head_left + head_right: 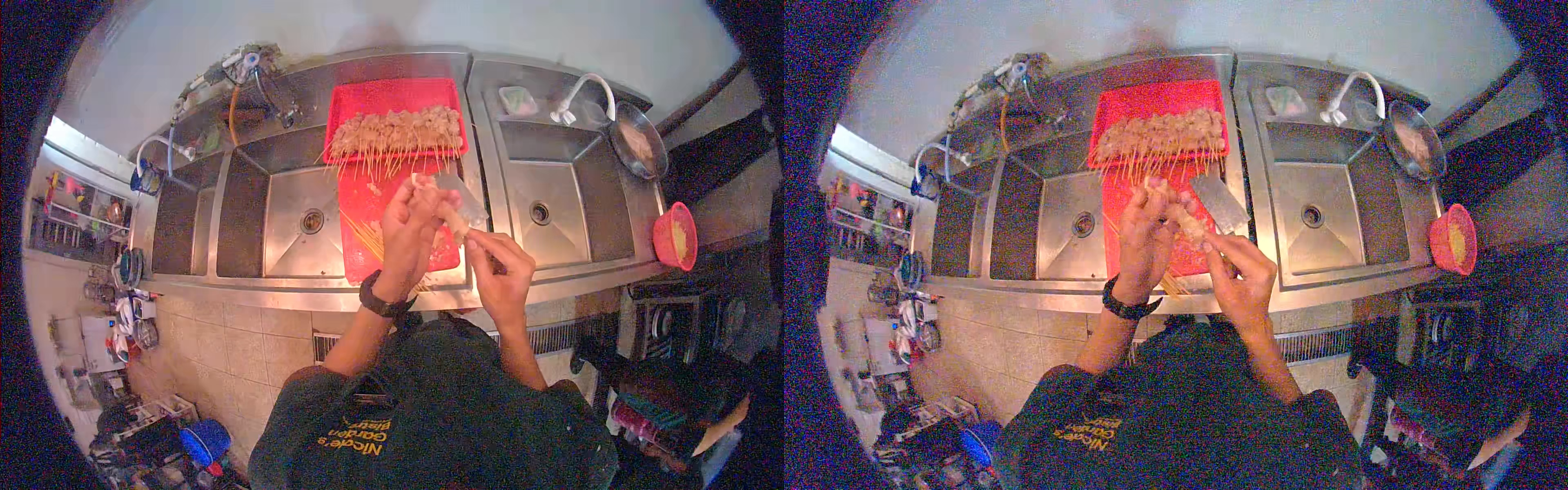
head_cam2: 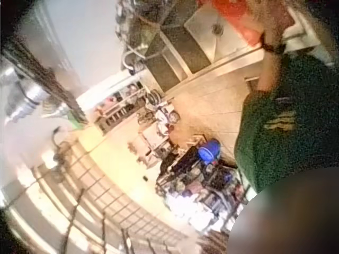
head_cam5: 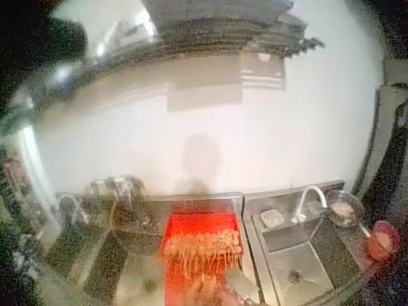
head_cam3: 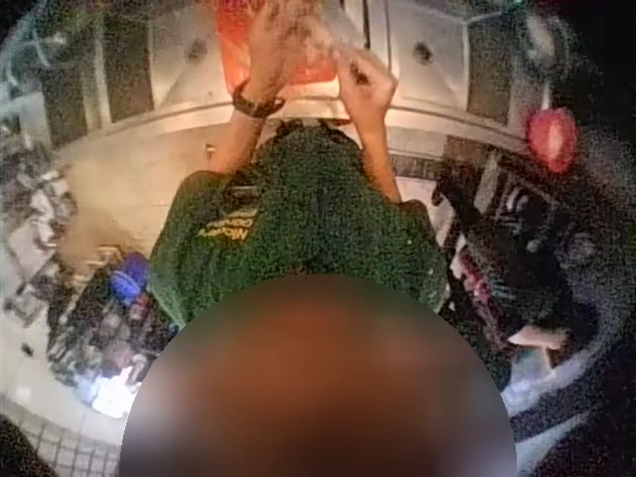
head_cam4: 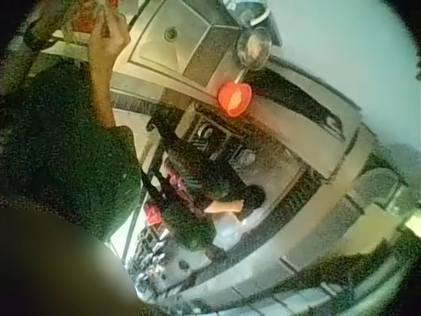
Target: Skewering small pieces of raw meat onto wooden sticks for cooking.
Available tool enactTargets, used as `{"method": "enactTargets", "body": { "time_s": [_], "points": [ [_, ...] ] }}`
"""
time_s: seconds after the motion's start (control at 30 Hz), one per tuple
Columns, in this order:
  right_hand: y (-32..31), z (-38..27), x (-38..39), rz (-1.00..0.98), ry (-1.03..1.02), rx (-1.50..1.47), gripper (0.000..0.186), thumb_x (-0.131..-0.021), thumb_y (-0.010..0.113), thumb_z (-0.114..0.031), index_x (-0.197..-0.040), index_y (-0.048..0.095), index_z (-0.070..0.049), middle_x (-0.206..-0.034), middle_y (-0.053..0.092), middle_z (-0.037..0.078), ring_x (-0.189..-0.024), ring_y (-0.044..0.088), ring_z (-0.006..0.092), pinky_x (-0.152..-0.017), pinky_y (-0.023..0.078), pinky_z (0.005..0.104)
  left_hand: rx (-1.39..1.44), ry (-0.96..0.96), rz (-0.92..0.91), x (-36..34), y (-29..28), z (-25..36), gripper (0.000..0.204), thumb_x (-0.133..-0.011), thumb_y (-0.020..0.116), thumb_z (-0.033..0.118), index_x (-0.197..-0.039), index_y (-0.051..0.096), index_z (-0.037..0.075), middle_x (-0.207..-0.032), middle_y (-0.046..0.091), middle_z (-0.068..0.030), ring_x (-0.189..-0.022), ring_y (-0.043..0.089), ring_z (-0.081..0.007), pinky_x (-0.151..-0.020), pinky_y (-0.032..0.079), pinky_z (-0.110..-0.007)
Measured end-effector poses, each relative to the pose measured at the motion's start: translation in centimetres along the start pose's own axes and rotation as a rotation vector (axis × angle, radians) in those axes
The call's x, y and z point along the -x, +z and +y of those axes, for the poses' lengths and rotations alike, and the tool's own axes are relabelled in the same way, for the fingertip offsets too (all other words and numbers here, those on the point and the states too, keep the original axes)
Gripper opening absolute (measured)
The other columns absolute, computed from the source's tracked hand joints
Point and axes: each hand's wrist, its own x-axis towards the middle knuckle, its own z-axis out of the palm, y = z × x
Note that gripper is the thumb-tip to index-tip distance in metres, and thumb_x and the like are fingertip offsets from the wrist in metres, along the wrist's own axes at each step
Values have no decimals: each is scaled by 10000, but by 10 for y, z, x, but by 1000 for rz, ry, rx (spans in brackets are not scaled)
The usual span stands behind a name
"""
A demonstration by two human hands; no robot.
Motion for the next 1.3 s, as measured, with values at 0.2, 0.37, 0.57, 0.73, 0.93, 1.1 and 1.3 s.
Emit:
{"method": "enactTargets", "body": {
  "time_s": [0.2, 0.37, 0.57, 0.73, 0.93, 1.1, 1.3],
  "points": [
    [-6, -5, -5, 21, -139, 180, 212, -795, 681, 42, -998, 722, -1, -906, 695, 142, -795, 693, 232, -647, 551, 304, -132, -58, 9, -5, -1, 2, 284, -1005, 535, 198, -1216, 475, 18, -1142, 607, -111, -1024, 629, -197, -901, 525, -329],
    [-5, 1, -6, 40, -150, 193, 222, -793, 681, 49, -1003, 725, -6, -907, 695, 141, -769, 687, 218, -632, 545, 295, -118, -51, 50, -5, 12, 5, 430, -1034, 463, 285, -1352, 425, -1, -1223, 601, -142, -1110, 599, -210, -944, 498, -338],
    [-4, 1, -7, 37, -111, 178, 231, -796, 688, 37, -1016, 731, -23, -896, 695, 134, -735, 679, 202, -607, 533, 283, -186, -67, -26, -6, -4, 0, 418, -1038, 429, 325, -1342, 486, 44, -1304, 581, -111, -1166, 576, -223, -993, 482, -381],
    [-4, 3, -9, 29, -91, 178, 229, -800, 685, 33, -1015, 732, -27, -886, 696, 128, -708, 670, 185, -582, 518, 275, -176, -35, 51, -9, -16, -8, 355, -1038, 444, 300, -1240, 553, 29, -1235, 605, -103, -1145, 574, -180, -988, 467, -338],
    [-2, 9, -2, 4, -47, 166, 193, -811, 691, 20, -993, 737, -25, -883, 702, 110, -616, 616, 113, -515, 466, 235, -102, 14, 130, -7, -7, -8, 342, -1038, 449, 321, -1144, 579, 23, -1122, 616, -78, -1045, 590, -147, -949, 466, -313],
    [1, 6, -2, 33, -72, 122, 177, -831, 693, 24, -998, 740, -10, -841, 690, 61, -583, 482, 28, -492, 346, 191, -138, 17, 145, -5, -4, -11, 335, -1042, 439, 324, -1097, 580, 25, -1077, 615, -66, -1000, 585, -139, -907, 470, -307],
    [-1, 16, -2, 42, -91, 117, 202, -797, 721, 15, -993, 743, -25, -882, 709, 108, -560, 541, 72, -484, 411, 223, -125, -29, 102, -1, -1, -16, 327, -1044, 437, 298, -1084, 583, 8, -1034, 640, -82, -999, 609, -141, -880, 506, -293]
  ]
}}
